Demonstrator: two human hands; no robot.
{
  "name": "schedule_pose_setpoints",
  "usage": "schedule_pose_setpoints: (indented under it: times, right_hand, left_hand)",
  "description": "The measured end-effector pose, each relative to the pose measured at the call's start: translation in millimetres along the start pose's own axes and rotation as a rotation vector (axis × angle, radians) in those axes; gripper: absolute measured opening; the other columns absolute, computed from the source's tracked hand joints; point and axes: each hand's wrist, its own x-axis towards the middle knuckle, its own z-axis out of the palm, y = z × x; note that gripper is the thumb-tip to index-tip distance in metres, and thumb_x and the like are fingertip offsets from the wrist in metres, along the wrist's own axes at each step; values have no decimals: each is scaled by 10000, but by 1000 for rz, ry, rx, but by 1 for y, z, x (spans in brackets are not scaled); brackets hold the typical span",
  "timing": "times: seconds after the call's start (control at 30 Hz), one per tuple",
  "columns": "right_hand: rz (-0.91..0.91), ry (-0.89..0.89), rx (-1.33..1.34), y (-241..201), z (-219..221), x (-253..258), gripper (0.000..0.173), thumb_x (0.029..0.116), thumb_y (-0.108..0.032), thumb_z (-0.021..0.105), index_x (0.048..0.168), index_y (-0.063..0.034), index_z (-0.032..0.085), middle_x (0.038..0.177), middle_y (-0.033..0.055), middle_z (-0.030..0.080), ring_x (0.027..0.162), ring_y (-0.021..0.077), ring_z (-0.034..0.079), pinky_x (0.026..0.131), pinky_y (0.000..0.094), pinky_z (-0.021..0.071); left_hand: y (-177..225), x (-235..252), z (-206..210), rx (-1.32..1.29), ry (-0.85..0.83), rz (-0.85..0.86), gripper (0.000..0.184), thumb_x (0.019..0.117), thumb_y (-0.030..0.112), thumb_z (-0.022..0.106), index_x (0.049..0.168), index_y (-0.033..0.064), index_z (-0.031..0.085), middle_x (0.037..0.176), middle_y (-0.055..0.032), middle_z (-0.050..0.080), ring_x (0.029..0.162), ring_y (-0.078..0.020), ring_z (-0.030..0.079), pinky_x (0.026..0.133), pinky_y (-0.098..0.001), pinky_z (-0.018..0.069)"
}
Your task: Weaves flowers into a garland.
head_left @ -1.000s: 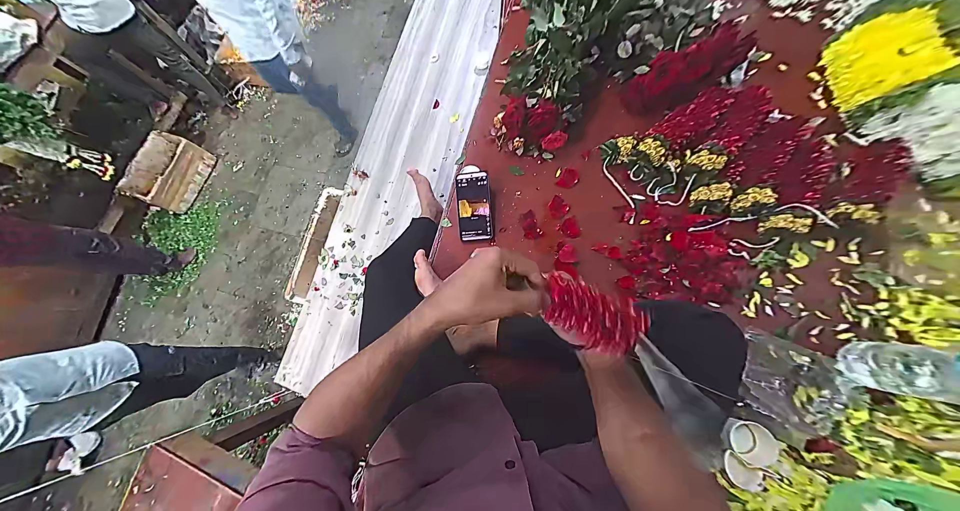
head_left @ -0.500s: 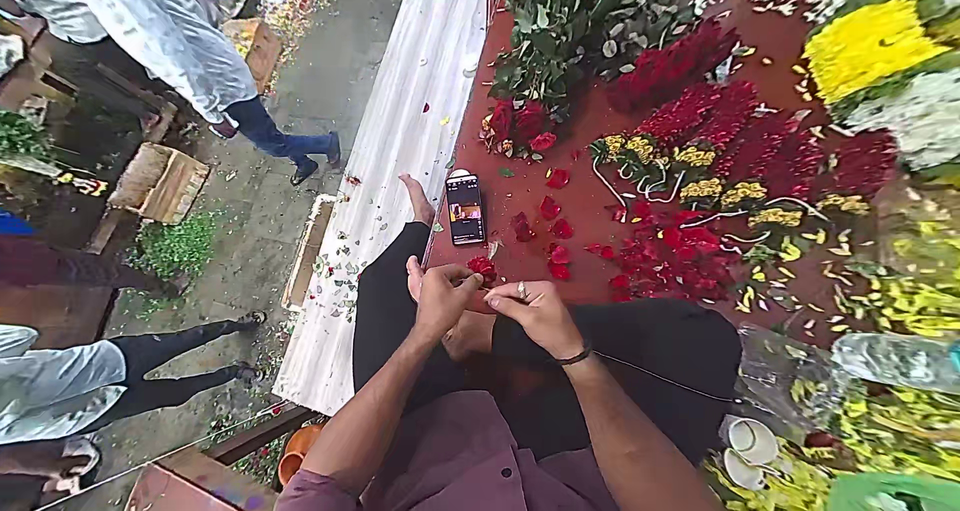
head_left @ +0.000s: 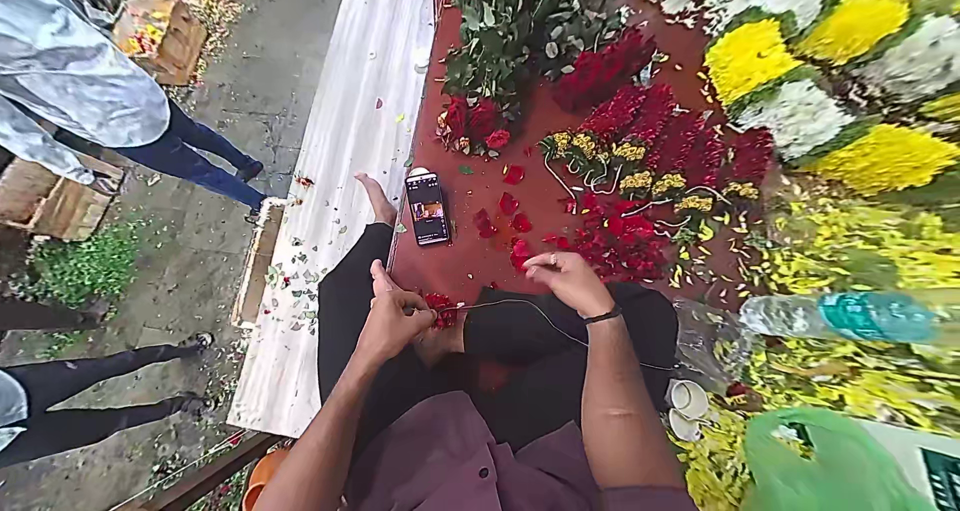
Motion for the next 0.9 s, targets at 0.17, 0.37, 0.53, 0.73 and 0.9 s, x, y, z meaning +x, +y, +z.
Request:
schedule_pose_setpoints:
  times: [0.17,0.37,0.53,0.73,0.9]
  right_hand:
    - [-31,80,-389,34,5,66,536,797,-170,849,1311,-158,694,1231,170,675,1114,379,649,925,653,524]
    - [162,146,-590,41,8,91,252,760,-142,786,1010,-161,760,1126,161,695,1054,400,665,791,682,536]
    - [173,362,-124,51,-40,68,255,829,-97,792,1080,-96,748,1031,142,730,886,303,689,761,563,554]
    - [219,454,-299,52,-54,55,300,827,-101,742,1124,-144,767,1144,143,726,1081,369,678,900,667,519]
    - [269,211,-345,55,-21,75,267,785,-195,846,1041,-152,786,996,141,752,956,371,708,823,682,534]
  left_hand:
    - [-20,6,27,-241,187,105,124,901,219,746,852,108,773,780,16,742,679,-80,690,657,-294,600]
    - [-36,14,43,-259,169,123,117,896,216,734,848,114,766,796,21,720,690,-70,656,658,-272,562]
    - [-42,19,41,-300,158,109,103,903,191,740,869,98,769,798,18,733,684,-70,669,657,-272,576]
    - [-43,23,43,-294,152,107,108,895,215,748,867,113,772,820,11,728,706,-79,670,668,-274,574]
    - [-43,24,44,-294,153,106,106,899,211,744,866,114,772,808,15,728,702,-79,672,667,-277,578]
